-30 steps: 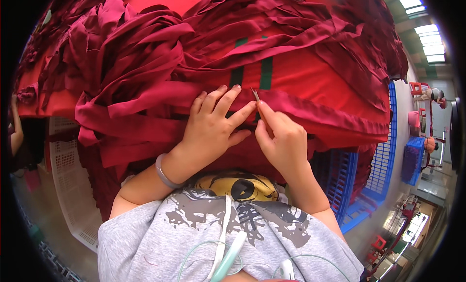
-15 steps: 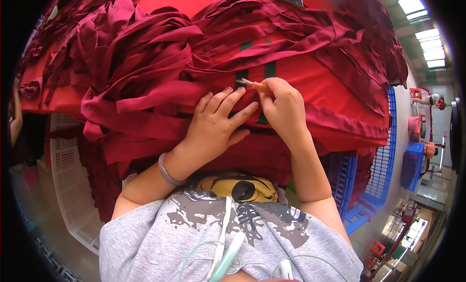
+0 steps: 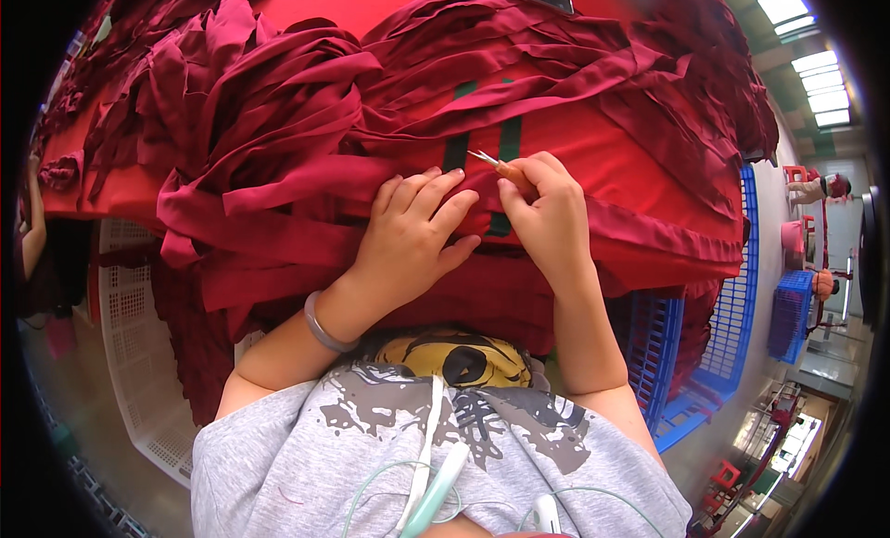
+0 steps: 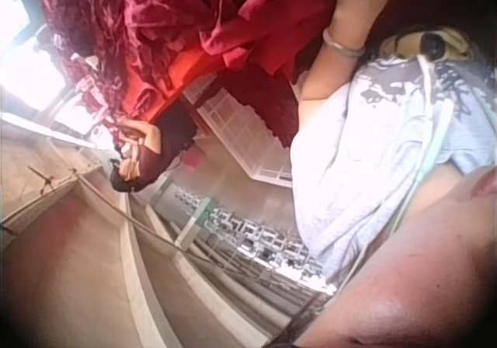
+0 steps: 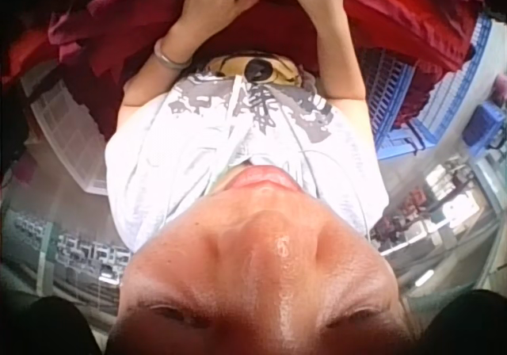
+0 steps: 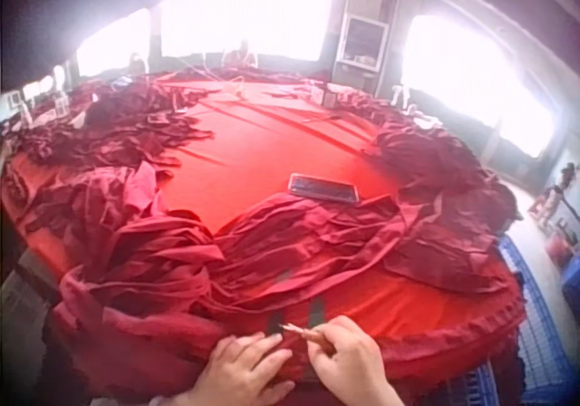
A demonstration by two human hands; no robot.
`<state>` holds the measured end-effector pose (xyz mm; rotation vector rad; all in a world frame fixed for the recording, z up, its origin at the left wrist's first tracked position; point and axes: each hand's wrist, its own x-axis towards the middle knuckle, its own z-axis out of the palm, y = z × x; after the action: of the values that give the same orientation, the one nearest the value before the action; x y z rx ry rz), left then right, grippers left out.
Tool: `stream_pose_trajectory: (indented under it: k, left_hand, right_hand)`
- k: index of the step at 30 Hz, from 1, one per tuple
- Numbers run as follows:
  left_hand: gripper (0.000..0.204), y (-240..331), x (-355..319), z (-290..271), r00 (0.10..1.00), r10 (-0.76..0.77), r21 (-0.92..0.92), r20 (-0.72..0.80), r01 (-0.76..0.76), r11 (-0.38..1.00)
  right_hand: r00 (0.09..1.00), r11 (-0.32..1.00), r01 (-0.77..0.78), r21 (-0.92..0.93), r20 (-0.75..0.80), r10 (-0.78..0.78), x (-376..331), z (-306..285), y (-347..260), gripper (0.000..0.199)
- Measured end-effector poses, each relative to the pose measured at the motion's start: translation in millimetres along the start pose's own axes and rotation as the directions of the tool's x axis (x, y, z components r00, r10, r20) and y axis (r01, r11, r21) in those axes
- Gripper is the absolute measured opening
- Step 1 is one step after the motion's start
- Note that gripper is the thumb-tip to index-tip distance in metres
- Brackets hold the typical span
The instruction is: The person uses a small blade to cut strips of maroon fabric on a workbench. They repeatedly pick up a strip, position it, and slice it into smaller pieces, placing the cut sections back onto the pile.
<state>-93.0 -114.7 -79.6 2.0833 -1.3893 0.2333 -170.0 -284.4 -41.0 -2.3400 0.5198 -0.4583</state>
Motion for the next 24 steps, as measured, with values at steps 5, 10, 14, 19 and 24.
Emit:
stream_pose_trajectory:
  k: [5,10,14,19,24]
  left_hand:
    - [0.048,-0.9,-1.2,-1.3,1.0,0.009,-0.02,0.023,-0.009,1.0]
    - [0.046,-1.2,0.0,-0.4,1.0,0.006,-0.021,-0.011,-0.006,1.0]
    - [0.031,-4.4,-1.9,-10.2,0.998,-0.018,-0.066,-0.067,0.014,0.998]
    - [0.012,-26.4,-7.2,-96.2,0.887,-0.032,0.24,-0.461,0.159,0.958]
    - [0.009,-47.0,2.8,-170.0,0.717,0.17,0.676,-0.676,0.511,0.531]
  right_hand:
    - [0.999,0.998,0.049,-0.042,-0.021,-0.049,3.8,12.3,1.0,0.011]
    - [0.982,0.985,0.123,-0.124,-0.126,-0.139,7.5,18.0,8.5,0.009]
    - [0.869,0.97,0.176,-0.166,-0.436,-0.232,17.9,-8.4,23.0,0.005]
    - [0.85,0.99,0.046,0.13,-0.526,0.029,1.8,-56.5,58.6,0.037]
    - [0.862,0.943,0.069,0.326,-0.495,0.108,-21.3,-70.5,72.9,0.045]
